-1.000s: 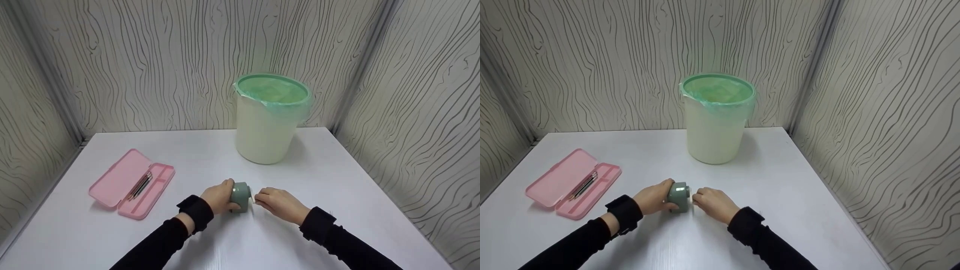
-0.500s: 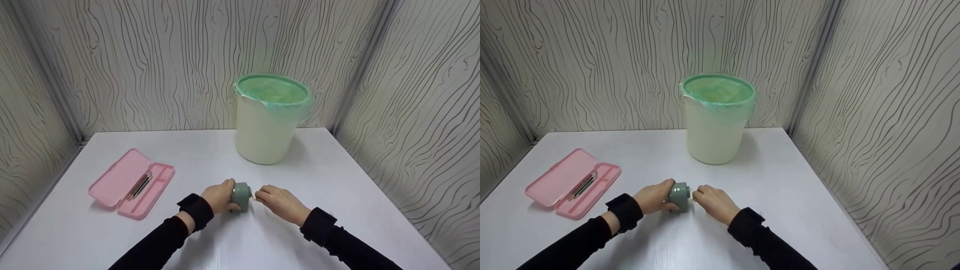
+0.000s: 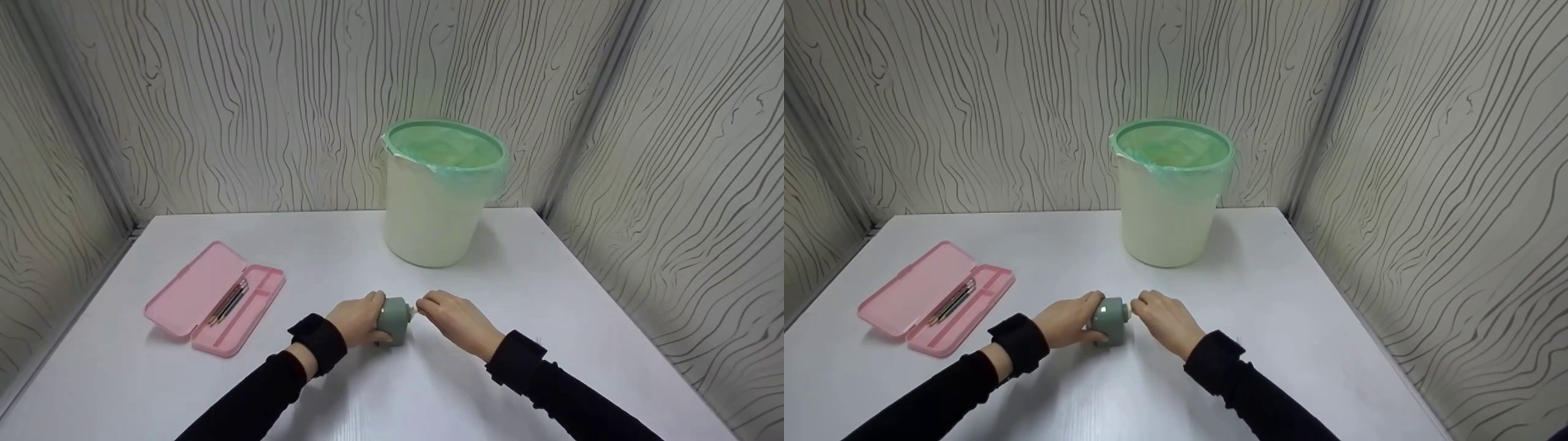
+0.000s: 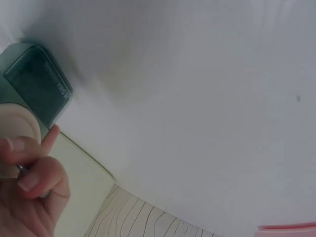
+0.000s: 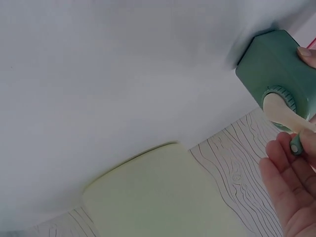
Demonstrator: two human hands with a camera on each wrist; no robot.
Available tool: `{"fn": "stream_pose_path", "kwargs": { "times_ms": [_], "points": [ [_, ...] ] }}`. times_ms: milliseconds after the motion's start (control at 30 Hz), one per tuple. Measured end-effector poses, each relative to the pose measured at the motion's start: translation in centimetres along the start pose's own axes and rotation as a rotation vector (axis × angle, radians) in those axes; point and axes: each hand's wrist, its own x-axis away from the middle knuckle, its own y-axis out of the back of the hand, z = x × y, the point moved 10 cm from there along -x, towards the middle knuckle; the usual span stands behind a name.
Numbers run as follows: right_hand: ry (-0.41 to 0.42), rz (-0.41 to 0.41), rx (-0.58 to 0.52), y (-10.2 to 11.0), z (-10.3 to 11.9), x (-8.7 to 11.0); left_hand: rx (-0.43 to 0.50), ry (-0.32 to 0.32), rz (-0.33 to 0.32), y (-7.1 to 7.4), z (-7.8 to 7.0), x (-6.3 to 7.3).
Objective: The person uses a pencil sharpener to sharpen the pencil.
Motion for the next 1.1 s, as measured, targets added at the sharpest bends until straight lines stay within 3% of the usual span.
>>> {"fn": "stream_pose_path", "kwargs": {
  "times_ms": [333, 733, 967, 1100],
  "points": [
    [-0.058, 0.020, -0.042, -0.2, -1.5, -1.6, -0.002, -0.001, 0.000, 0.0, 0.1, -0.1],
    [-0.100, 0.005, -0.022, -0.5, -2.1, -2.6, 0.004, -0.014, -0.030, -0.3, 0.5, -0.2],
    [-0.129, 0.028, -0.021, -1.1, -2.5, -3.0, 0.039, -0.005, -0.010, -0.4, 0.3, 0.0],
    [-0.129, 0.020, -0.012, -1.1, -2.6, -3.1, 0.045, -0.030, -0.024, -0.2, 0.1, 0.2]
  ]
}}
